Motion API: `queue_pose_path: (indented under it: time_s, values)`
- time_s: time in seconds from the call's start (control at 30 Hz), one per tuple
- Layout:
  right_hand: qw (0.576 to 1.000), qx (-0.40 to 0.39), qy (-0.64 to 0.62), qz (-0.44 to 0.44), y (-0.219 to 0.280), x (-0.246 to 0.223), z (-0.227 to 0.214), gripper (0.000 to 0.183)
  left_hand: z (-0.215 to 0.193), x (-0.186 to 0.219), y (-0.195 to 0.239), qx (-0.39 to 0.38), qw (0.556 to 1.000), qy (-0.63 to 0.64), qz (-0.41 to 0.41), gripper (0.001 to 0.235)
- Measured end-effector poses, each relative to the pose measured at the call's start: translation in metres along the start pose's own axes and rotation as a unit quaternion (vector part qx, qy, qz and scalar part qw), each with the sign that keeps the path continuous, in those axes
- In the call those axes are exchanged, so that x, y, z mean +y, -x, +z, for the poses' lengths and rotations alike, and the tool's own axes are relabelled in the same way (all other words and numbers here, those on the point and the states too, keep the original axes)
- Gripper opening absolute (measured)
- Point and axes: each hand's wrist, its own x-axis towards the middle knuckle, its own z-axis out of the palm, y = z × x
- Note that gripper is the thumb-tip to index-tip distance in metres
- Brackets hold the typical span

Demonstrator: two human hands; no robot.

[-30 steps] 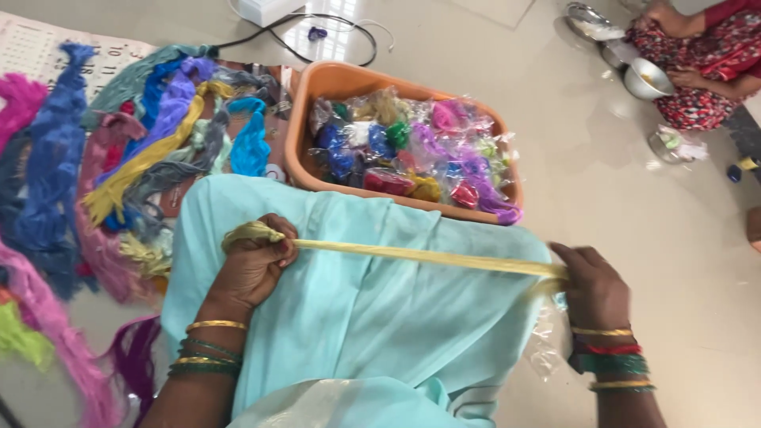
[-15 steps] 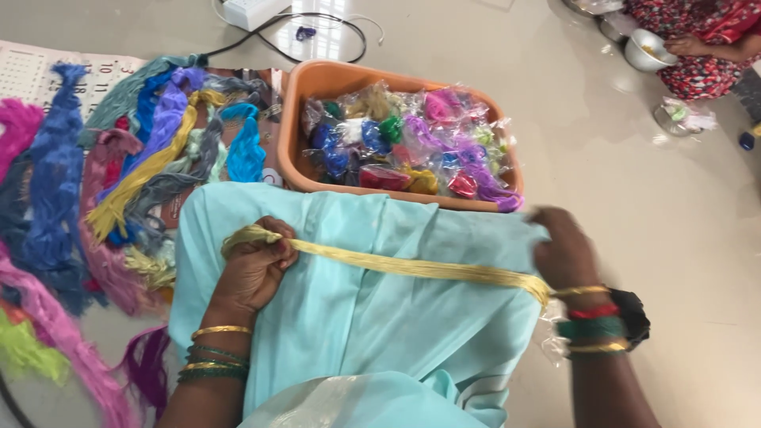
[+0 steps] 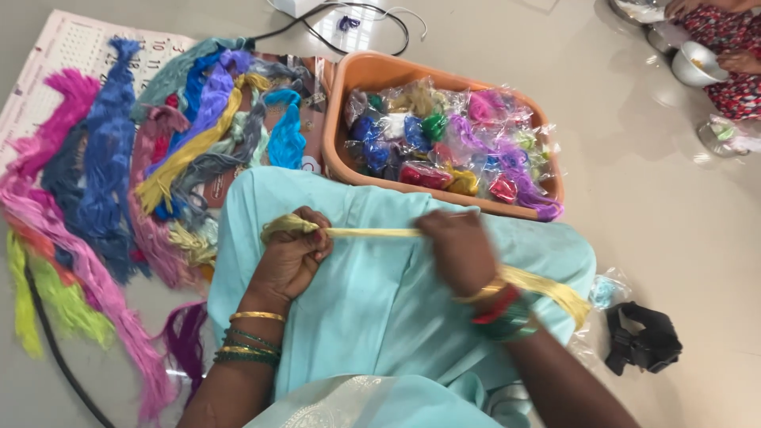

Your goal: The person bundles colorful synthetic threads or ribbons and places them into small plastic bags.

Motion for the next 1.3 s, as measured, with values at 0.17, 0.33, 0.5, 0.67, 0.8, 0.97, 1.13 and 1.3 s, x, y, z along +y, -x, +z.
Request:
queue_pose_path:
  time_s: [0.17,0.33,0.5,0.67,0.8,0.97,1.13,1.3]
  values:
    - [0.985,0.022,0.134,0.107,0.080,0.101,-0.095,0.021,0.002,-0.003,-0.004,-0.005,1.000,-0.012,0.016,0.016]
    - [0.921,-0.087,0.231,0.301,0.187,0.170,-0.102,0.023,0.004,-0.012,-0.009,-0.017,0.993,-0.118,-0.003,0.016]
    - [0.828,-0.271,0.134,0.471,0.287,0.236,-0.032,0.040,0.000,-0.008,-0.009,0.020,0.996,-0.088,0.017,0.016]
    - [0.748,-0.409,0.130,0.507,0.277,0.253,-0.041,0.052,0.000,-0.007,-0.011,0.021,0.998,-0.059,0.021,0.016]
    - [0.881,-0.075,0.143,0.445,0.179,0.192,-0.096,0.040,0.008,-0.005,-0.009,0.017,0.999,-0.046,0.022,0.020]
    - [0.971,0.029,-0.090,0.218,0.047,0.064,-0.032,0.048,0.006,-0.004,-0.007,-0.001,0.999,-0.041,0.014,0.016]
    - [0.991,-0.023,-0.127,-0.029,-0.030,-0.068,0.013,0.064,0.004,-0.001,-0.003,0.002,0.999,-0.038,-0.003,0.015]
    - [0.999,-0.021,-0.021,-0.037,-0.006,-0.016,0.014,0.031,0.001,0.000,-0.002,-0.005,1.000,-0.006,0.004,0.013]
